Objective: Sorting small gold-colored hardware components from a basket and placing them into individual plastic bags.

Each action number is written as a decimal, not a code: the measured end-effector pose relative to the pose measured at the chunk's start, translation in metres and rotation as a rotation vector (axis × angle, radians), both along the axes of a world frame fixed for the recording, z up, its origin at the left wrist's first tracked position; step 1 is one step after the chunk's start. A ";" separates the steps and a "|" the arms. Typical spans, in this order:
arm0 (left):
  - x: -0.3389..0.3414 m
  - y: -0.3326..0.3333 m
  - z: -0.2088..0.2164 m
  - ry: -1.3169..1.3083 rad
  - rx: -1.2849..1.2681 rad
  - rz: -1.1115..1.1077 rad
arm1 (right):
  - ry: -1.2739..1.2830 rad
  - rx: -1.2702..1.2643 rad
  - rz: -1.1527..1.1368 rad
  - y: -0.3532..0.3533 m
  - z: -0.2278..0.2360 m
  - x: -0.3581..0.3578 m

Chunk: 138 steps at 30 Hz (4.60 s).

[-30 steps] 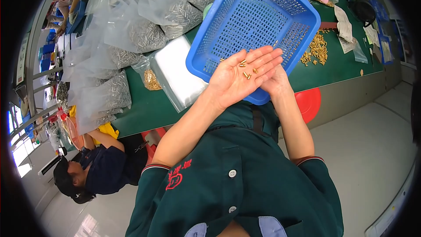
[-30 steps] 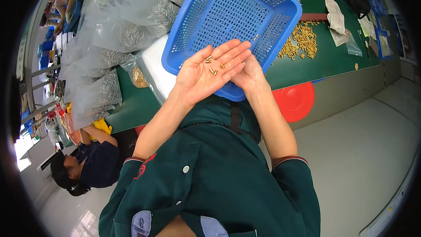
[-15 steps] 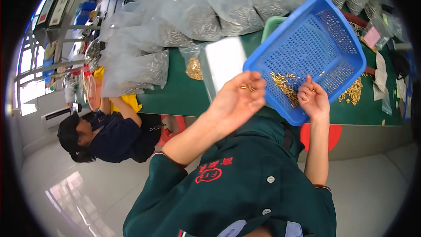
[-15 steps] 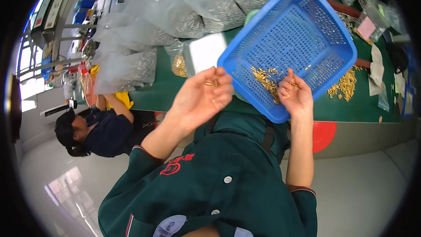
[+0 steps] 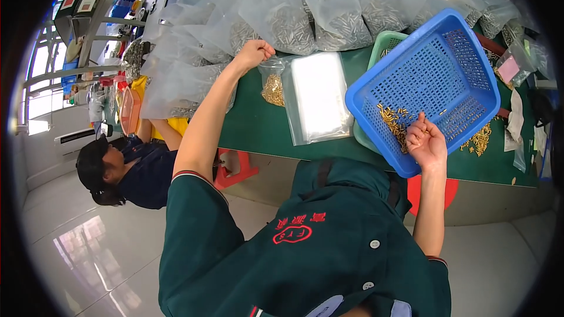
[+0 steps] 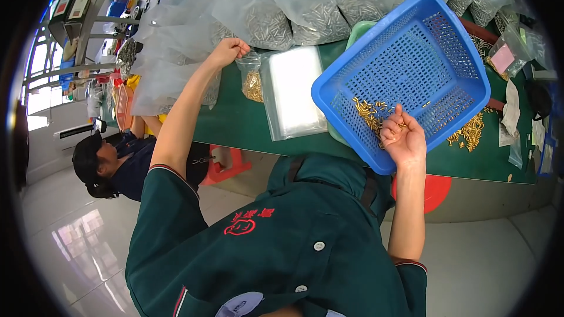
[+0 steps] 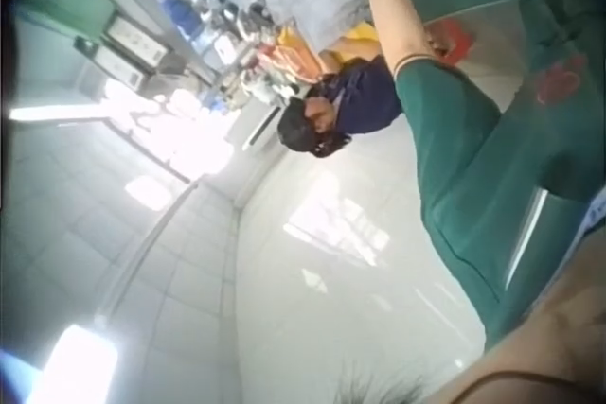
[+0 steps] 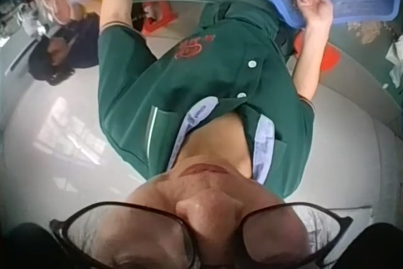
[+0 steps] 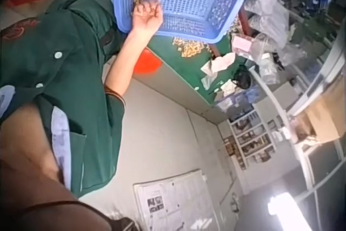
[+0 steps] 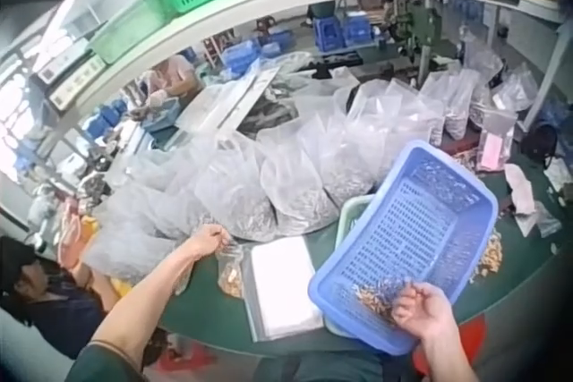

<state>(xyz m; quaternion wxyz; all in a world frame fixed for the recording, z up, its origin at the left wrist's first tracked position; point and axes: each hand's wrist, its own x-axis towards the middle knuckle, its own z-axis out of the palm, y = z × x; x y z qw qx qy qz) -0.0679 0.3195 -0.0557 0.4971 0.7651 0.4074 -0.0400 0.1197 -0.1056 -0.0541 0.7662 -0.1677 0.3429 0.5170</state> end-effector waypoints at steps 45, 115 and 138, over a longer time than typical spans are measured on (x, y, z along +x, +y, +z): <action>0.080 -0.262 0.105 -0.576 -1.300 0.251 | -0.703 -0.083 0.074 0.009 0.066 -0.004; -0.011 -0.009 -0.003 0.049 0.347 -0.335 | 0.130 0.052 0.013 0.007 -0.009 -0.005; 0.007 0.007 -0.018 0.766 0.089 -0.861 | 0.111 0.043 -0.004 0.001 -0.008 -0.005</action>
